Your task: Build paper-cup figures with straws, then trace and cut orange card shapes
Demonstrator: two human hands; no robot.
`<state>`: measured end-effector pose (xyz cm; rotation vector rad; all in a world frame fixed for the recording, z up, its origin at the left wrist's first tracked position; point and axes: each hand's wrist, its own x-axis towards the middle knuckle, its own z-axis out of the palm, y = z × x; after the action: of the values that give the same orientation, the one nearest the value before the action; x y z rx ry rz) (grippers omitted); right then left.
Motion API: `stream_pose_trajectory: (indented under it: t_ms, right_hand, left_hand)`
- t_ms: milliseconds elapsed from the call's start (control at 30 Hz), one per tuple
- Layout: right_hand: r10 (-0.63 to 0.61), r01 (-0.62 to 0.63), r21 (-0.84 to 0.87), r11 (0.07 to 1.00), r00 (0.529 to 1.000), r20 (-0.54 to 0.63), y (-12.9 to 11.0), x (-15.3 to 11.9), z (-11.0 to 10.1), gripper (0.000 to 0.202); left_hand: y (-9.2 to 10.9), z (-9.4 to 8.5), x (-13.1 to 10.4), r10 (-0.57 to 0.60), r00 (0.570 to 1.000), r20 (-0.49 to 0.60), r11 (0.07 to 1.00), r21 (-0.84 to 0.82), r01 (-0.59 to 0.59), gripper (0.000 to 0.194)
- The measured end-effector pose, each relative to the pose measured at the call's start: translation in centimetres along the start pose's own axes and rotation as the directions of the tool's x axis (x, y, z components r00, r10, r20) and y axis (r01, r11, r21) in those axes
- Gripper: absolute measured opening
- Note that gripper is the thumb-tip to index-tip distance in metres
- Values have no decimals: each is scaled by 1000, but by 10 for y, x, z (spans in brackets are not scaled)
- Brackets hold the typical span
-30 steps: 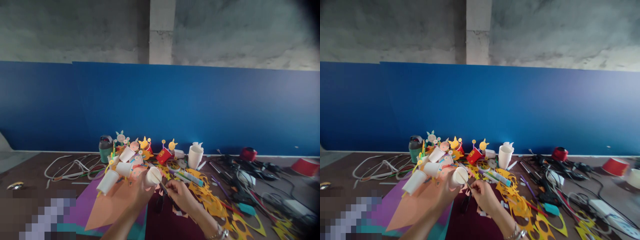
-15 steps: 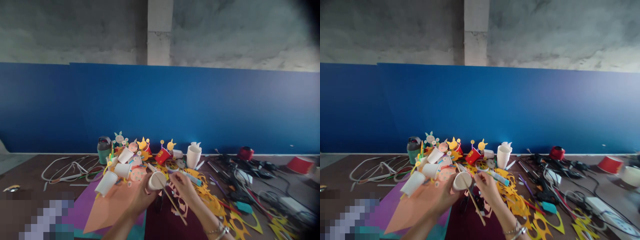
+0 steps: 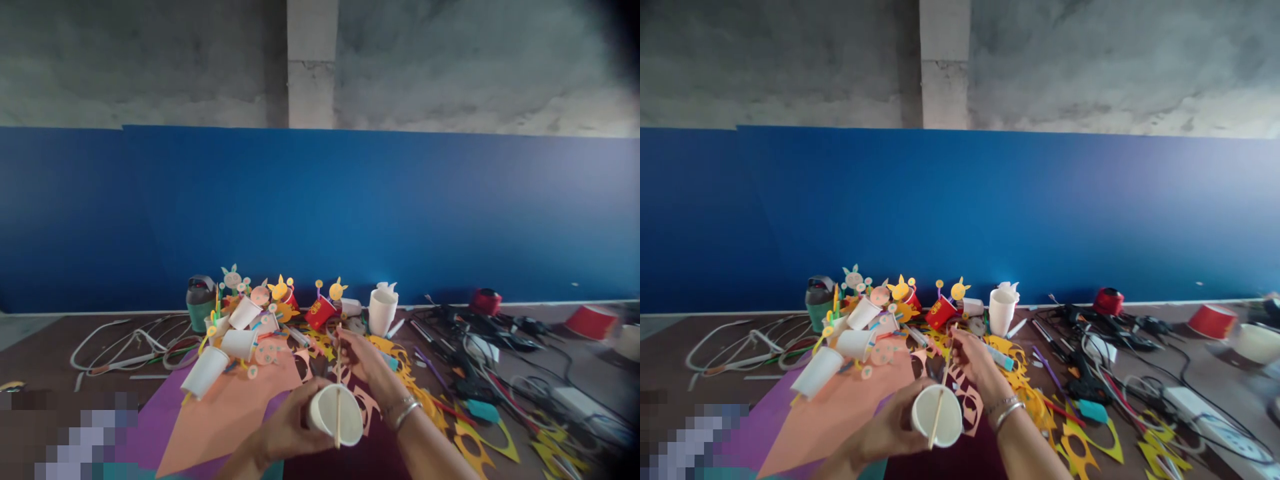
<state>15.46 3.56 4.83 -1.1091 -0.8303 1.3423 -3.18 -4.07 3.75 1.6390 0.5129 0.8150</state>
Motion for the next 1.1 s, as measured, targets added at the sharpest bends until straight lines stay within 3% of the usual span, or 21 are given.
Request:
stream_pose_trajectory:
  t_ms: [167, 267, 367, 400, 467, 567, 667, 767, 867, 1100]
  right_hand:
    - [-186, 214, 114, 970, 958, -220, -22, 18, -35, 24]
    - [-319, 380, 122, 917, 881, -349, -40, 17, -48, 28]
    - [-426, 525, 92, 846, 769, -478, -57, 11, -55, 30]
    - [-438, 544, 88, 834, 751, -494, -61, 8, -56, 31]
    - [-432, 537, 99, 838, 763, -481, -69, 3, -55, 33]
    - [-440, 500, 71, 863, 814, -381, -76, -8, -46, 36]
    - [-570, 545, -173, 820, 804, -167, -78, -21, -33, 35]
    - [-652, 636, -529, 563, 734, 188, -74, -34, -18, 27]
    - [-537, 678, -693, 245, 690, 485, -66, -46, -5, 24]
    - [-288, 649, -755, -98, 708, 645, -55, -59, 12, 27]
  left_hand:
    - [5, 1, -4, -76, 996, 47, 974, -209, 85, 60]
    - [6, -3, -4, -124, 991, 42, 931, -341, 131, 68]
    - [7, -8, -5, -106, 994, 13, 910, -402, 103, 61]
    - [6, -9, -5, -95, 995, -8, 908, -410, 83, 59]
    - [3, -11, -5, -71, 995, -64, 909, -415, 38, 59]
    - [-5, -14, -3, -42, 985, -166, 903, -428, -33, 63]
    - [-15, -17, -3, -74, 973, -220, 871, -489, -44, 56]
    - [-21, -19, -3, -98, 973, -211, 852, -522, -27, 60]
    - [-19, -20, -2, -100, 972, -214, 881, -474, -14, 66]
    - [-7, -22, 1, -117, 961, -249, 940, -339, 27, 58]
